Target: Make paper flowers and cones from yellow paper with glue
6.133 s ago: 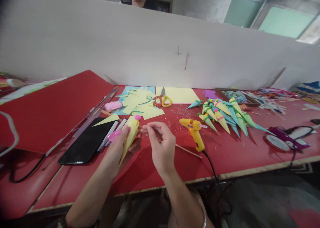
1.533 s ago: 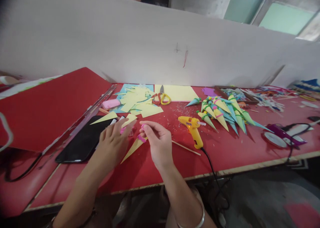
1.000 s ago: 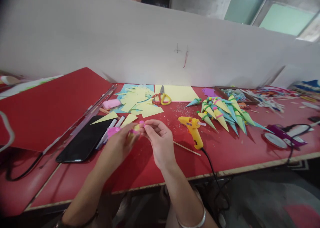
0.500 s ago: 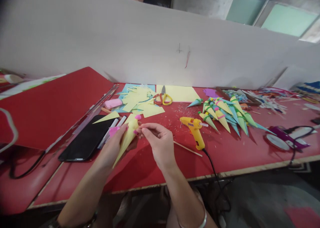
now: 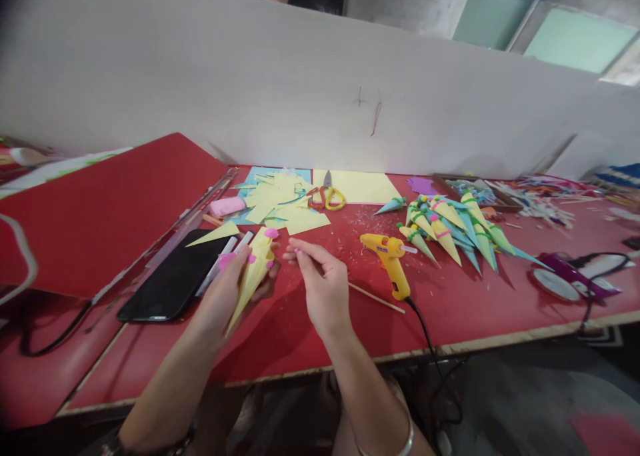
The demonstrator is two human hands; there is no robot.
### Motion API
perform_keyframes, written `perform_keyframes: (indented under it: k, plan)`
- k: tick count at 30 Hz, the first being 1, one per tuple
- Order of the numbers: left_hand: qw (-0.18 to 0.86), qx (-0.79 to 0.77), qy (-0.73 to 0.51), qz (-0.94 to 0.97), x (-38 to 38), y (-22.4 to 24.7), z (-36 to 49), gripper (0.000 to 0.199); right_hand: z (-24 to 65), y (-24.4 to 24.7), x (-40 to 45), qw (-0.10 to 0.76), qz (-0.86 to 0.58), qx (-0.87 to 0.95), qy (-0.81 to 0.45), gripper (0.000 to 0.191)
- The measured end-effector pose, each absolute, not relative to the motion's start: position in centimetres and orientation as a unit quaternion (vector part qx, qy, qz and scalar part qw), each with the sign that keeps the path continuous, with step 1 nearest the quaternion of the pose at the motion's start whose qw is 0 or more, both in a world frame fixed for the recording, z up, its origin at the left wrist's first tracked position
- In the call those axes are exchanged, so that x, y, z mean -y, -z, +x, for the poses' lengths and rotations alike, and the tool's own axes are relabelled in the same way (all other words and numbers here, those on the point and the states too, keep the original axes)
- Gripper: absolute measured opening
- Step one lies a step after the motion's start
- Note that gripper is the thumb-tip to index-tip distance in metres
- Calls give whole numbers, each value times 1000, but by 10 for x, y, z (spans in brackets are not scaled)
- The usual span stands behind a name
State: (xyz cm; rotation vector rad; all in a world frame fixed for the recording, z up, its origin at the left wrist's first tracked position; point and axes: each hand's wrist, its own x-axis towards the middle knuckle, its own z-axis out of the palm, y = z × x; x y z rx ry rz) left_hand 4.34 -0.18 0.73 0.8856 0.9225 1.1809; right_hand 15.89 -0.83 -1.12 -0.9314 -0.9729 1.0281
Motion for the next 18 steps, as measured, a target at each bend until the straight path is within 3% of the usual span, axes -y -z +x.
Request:
perform_keyframes:
  k: [7,14,18]
  plan:
    - [657,-410,-525,351,0,-6,44,37,155,3,14,672,-423,427,-433,6]
    - [655,-412,-534,341,1,-5,44,35,155,2,17,662,-433,468,-395,16]
    - [660,-400,-535,344,-1,-1,44,37,155,3,17,666,-440,464,-383,6]
